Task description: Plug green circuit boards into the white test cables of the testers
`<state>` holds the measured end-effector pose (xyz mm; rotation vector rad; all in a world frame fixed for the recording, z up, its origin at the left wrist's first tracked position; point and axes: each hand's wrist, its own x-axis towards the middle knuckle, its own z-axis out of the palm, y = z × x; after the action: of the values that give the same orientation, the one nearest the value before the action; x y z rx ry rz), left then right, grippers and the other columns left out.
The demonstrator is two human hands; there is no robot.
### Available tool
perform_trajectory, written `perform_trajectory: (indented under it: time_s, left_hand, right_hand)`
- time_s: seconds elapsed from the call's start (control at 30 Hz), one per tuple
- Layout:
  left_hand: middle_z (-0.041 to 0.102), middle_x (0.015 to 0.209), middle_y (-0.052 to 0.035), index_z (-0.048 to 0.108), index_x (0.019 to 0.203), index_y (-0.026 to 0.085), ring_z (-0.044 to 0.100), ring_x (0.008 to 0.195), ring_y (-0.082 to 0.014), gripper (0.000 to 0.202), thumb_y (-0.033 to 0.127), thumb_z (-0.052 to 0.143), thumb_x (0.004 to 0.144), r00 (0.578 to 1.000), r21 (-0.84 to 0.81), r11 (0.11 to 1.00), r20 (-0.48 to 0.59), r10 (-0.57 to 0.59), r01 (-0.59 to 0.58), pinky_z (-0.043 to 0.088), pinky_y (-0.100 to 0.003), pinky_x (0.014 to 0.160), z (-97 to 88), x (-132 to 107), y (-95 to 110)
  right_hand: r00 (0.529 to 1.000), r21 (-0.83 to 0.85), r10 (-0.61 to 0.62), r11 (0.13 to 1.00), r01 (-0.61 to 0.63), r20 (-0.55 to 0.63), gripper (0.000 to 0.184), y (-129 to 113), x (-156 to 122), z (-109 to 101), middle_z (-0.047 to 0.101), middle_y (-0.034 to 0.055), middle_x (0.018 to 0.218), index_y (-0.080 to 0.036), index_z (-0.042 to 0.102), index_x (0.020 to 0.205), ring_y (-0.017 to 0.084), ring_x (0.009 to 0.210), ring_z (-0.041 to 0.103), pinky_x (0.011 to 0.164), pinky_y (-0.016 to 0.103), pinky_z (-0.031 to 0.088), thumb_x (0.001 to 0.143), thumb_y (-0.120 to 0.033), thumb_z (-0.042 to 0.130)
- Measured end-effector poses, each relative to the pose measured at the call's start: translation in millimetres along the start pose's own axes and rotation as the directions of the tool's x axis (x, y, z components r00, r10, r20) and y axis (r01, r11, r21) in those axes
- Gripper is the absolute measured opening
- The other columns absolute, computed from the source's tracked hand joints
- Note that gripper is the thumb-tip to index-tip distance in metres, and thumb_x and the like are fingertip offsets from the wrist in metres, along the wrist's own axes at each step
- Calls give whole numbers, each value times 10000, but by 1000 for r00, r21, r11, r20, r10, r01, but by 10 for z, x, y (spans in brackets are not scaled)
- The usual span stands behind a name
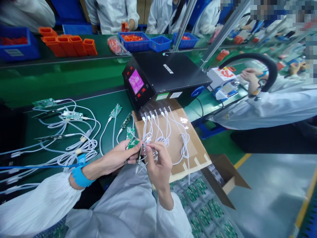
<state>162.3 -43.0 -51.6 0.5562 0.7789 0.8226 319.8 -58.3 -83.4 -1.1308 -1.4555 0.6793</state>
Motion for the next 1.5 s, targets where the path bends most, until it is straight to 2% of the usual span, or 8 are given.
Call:
perform_trajectory:
  time_s: [0.27,0.57,0.73,0.87,1.03,1.17,1.37,1.5]
  left_hand:
    - [425,730,66,557,898,159,320,585,-45,567,588,887,730,1000,14,1000,7,14,-15,284,-198,509,18,1,-65]
    - [420,728,67,540,878,167,308,583,-46,554,584,879,744,999,31,999,16,30,-31,267,-188,498,45,113,-71]
    - [400,707,62,546,825,158,301,572,-44,528,588,849,782,997,84,996,76,14,-21,261,-191,499,-27,170,55]
    - [446,703,37,591,814,136,355,571,-49,460,531,826,836,994,164,984,-70,82,-69,290,-193,505,-55,150,214]
    - [586,880,-37,680,982,97,481,642,-62,313,399,749,932,951,66,990,-276,139,-126,364,-185,526,-87,101,317]
    - [573,823,-17,683,1085,75,525,618,-72,241,291,591,1032,932,55,996,-353,82,-67,420,-195,550,-102,79,328]
    - [597,769,-3,671,1128,72,566,596,-82,209,211,540,1045,909,40,998,-413,52,-38,458,-198,577,-7,57,386]
    - [627,736,-7,678,1146,89,623,592,-97,201,197,544,1042,881,27,999,-471,43,-34,496,-202,615,-5,16,388]
  right_hand:
    - [996,6,59,998,-58,-68,107,-68,-91,101,639,34,894,-209,668,992,148,756,633,655,278,536,1034,-278,598]
    - [982,85,157,985,-148,-102,185,-102,-2,125,632,16,841,-190,660,947,127,688,597,616,254,506,1023,-353,617]
    - [993,94,121,988,-119,-10,146,-9,107,10,659,13,849,-199,711,978,137,730,630,677,279,519,1011,-328,650]
    - [996,13,88,996,-89,19,134,43,230,-69,708,38,958,-220,750,1016,176,912,666,836,331,528,1007,-323,665]
    - [992,-124,123,985,-121,8,149,62,358,-93,732,39,977,-221,758,1015,178,919,669,845,326,528,1008,-330,657]
    - [992,-146,121,982,-116,24,162,73,409,-40,743,44,969,-213,765,1017,178,872,667,821,326,537,996,-335,660]
    - [990,-189,77,981,-54,117,157,57,463,112,756,57,1004,-205,761,1040,186,889,685,862,348,545,1001,-311,651]
    - [995,-286,14,958,14,96,164,57,374,-98,748,74,1086,-202,727,1123,193,939,686,874,357,547,1020,-294,638]
